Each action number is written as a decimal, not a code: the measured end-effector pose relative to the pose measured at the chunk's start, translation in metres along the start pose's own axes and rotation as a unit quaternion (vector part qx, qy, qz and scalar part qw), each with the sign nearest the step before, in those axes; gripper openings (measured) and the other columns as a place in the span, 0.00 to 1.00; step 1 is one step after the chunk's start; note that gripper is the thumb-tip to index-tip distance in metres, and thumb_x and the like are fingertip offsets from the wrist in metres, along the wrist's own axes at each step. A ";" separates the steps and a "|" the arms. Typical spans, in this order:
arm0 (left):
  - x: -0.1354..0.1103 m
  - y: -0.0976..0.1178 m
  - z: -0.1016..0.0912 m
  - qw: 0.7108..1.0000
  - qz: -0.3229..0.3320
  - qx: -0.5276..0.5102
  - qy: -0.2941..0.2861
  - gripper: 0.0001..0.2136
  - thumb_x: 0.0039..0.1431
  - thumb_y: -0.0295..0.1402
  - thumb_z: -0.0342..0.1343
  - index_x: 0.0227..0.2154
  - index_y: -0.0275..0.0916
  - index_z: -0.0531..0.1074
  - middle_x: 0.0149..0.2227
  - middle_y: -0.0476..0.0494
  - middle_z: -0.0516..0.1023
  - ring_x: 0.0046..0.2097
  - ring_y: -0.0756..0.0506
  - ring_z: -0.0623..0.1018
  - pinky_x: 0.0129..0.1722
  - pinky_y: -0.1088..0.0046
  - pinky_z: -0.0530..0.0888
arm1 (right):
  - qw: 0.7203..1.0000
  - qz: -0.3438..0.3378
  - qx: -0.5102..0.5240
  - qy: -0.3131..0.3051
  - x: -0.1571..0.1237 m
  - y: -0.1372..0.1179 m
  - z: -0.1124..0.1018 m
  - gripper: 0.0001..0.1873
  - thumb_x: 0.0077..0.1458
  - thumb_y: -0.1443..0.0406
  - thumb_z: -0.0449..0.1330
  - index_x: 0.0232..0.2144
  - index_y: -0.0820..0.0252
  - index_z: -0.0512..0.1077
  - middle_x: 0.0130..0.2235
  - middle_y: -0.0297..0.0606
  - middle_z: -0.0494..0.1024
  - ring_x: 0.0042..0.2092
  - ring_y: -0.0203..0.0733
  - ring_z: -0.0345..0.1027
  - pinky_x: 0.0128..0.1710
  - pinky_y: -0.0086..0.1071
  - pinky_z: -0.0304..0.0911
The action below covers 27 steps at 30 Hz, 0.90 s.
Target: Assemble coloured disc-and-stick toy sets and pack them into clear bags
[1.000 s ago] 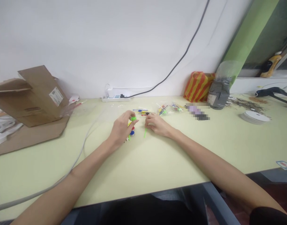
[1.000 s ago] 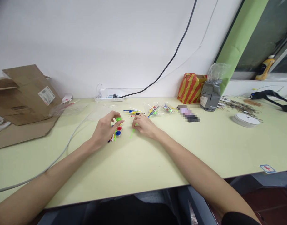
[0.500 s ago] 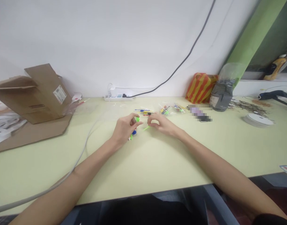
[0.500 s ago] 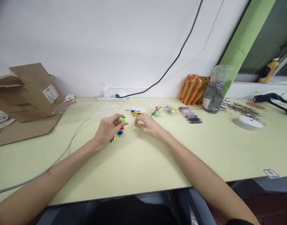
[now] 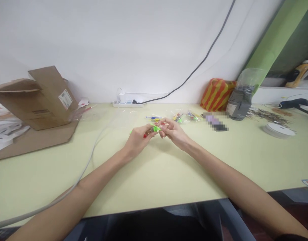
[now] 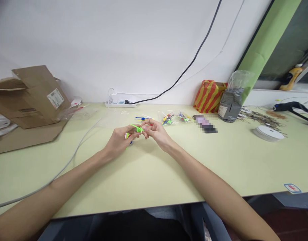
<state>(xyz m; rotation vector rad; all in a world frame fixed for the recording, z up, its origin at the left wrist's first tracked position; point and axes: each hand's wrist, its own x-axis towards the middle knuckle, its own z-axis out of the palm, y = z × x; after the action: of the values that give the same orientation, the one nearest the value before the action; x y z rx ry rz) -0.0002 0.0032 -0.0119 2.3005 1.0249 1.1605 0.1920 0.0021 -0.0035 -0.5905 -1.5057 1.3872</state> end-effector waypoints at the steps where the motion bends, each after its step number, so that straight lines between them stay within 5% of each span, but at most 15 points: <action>1: 0.000 0.001 0.000 1.000 -0.001 -0.004 0.000 0.12 0.65 0.39 0.55 0.46 0.42 0.76 0.30 0.49 0.80 0.31 0.49 0.77 0.34 0.73 0.71 | 1.000 -0.006 -0.011 0.010 0.000 0.000 0.001 0.21 0.53 0.49 0.67 0.36 0.57 0.67 0.22 0.27 0.66 0.25 0.33 0.58 0.29 0.29 0.57; 5: -0.001 0.007 0.000 0.999 -0.011 -0.041 -0.005 0.13 0.64 0.37 0.55 0.49 0.42 0.75 0.30 0.50 0.79 0.29 0.50 0.75 0.32 0.74 0.71 | 0.996 -0.044 -0.059 0.046 0.000 0.000 0.005 0.23 0.53 0.47 0.67 0.34 0.56 0.65 0.21 0.27 0.69 0.23 0.33 0.58 0.23 0.27 0.53; 10: -0.001 0.016 0.002 0.994 -0.031 -0.102 -0.005 0.09 0.63 0.38 0.58 0.40 0.39 0.76 0.28 0.49 0.78 0.30 0.49 0.76 0.32 0.72 0.72 | 0.987 -0.081 -0.087 0.109 0.001 0.003 0.008 0.24 0.52 0.46 0.66 0.32 0.55 0.63 0.21 0.27 0.71 0.20 0.31 0.57 0.19 0.26 0.50; 15: -0.001 0.019 0.006 0.979 -0.055 -0.198 -0.005 0.13 0.62 0.39 0.59 0.46 0.39 0.73 0.33 0.46 0.80 0.34 0.47 0.80 0.38 0.68 0.78 | 0.990 -0.064 -0.051 0.116 -0.001 0.002 0.009 0.23 0.53 0.46 0.66 0.34 0.54 0.62 0.20 0.24 0.67 0.19 0.31 0.57 0.19 0.27 0.54; 21: -0.001 0.017 0.004 0.976 -0.067 -0.207 -0.012 0.15 0.62 0.41 0.59 0.48 0.40 0.73 0.34 0.44 0.81 0.36 0.46 0.81 0.39 0.66 0.79 | 0.994 -0.061 -0.068 0.064 -0.002 0.001 0.011 0.23 0.54 0.46 0.65 0.34 0.54 0.62 0.20 0.24 0.66 0.20 0.32 0.57 0.19 0.26 0.53; 27: 0.000 0.016 0.004 0.973 -0.073 -0.220 -0.014 0.14 0.61 0.40 0.60 0.46 0.40 0.74 0.36 0.44 0.81 0.36 0.46 0.81 0.39 0.67 0.79 | 0.989 -0.078 -0.088 0.093 -0.002 0.002 0.012 0.21 0.55 0.47 0.65 0.34 0.54 0.63 0.20 0.25 0.67 0.20 0.32 0.57 0.19 0.26 0.51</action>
<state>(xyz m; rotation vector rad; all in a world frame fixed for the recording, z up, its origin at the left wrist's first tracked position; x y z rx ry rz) 0.0104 -0.0078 -0.0047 1.8600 0.8115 1.1553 0.1821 -0.0045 -0.0045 -0.6768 -1.4978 1.0566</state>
